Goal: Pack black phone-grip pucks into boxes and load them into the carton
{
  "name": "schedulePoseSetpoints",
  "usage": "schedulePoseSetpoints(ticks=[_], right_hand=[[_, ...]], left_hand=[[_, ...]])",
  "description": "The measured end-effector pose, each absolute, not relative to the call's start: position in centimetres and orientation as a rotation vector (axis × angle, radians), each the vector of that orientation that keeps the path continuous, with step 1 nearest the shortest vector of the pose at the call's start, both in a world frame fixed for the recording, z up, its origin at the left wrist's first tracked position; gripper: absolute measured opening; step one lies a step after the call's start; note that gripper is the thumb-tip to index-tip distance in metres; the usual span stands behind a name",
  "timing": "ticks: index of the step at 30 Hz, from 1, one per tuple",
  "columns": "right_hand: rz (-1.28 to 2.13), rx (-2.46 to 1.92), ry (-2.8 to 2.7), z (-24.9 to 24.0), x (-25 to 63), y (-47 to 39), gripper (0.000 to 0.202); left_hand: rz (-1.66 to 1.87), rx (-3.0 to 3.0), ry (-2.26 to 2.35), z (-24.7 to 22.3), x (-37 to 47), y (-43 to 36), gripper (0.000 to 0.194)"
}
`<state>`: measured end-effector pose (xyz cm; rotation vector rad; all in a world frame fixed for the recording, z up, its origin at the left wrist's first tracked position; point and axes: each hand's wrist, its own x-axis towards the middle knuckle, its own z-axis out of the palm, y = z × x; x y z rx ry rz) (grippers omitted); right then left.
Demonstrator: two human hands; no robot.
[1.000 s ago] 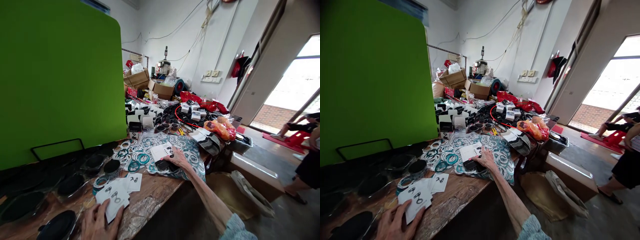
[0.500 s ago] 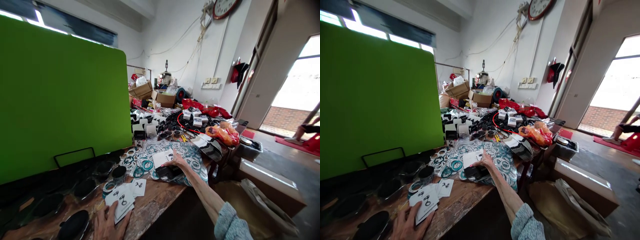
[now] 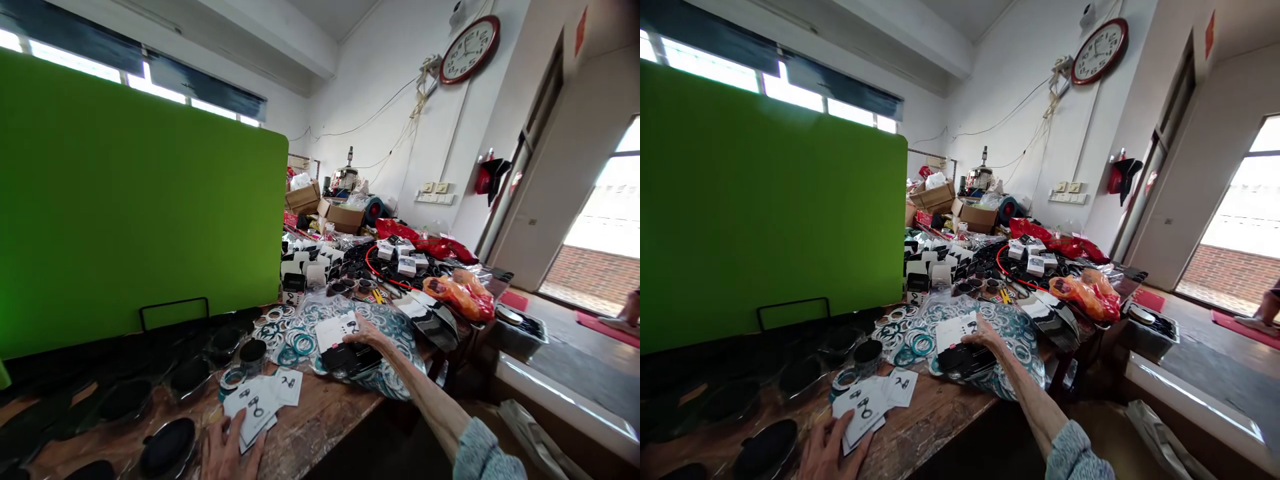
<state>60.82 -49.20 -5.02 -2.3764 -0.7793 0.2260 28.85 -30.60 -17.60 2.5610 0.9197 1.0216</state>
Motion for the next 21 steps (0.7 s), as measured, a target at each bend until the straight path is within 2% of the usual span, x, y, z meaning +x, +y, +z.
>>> schedulePoseSetpoints(ticks=[6,11,13,17,21], right_hand=[[-0.111,-2.429,-0.954,-5.7,55.1,-49.1,0.041],[-0.031,-2.18,-1.382,-11.4,43.8,-49.7,0.034],[-0.1,-2.131,-1.442,-13.6,40.9,-50.1,0.036],[-0.309,-2.102,-1.464,-15.7,39.3,-50.0,0.038],[-0.291,-2.052,-1.457,-15.3,40.0,-49.8,0.037]], left_hand=[[1.037,2.479,0.911,-16.7,28.9,-31.0,0.041],[1.136,2.381,0.785,-14.7,28.4,-33.2,0.04],[1.122,2.409,0.789,-14.6,28.3,-33.7,0.038],[1.088,2.457,0.817,-14.8,28.1,-34.0,0.038],[1.094,2.466,0.828,-14.8,27.8,-34.2,0.041]])
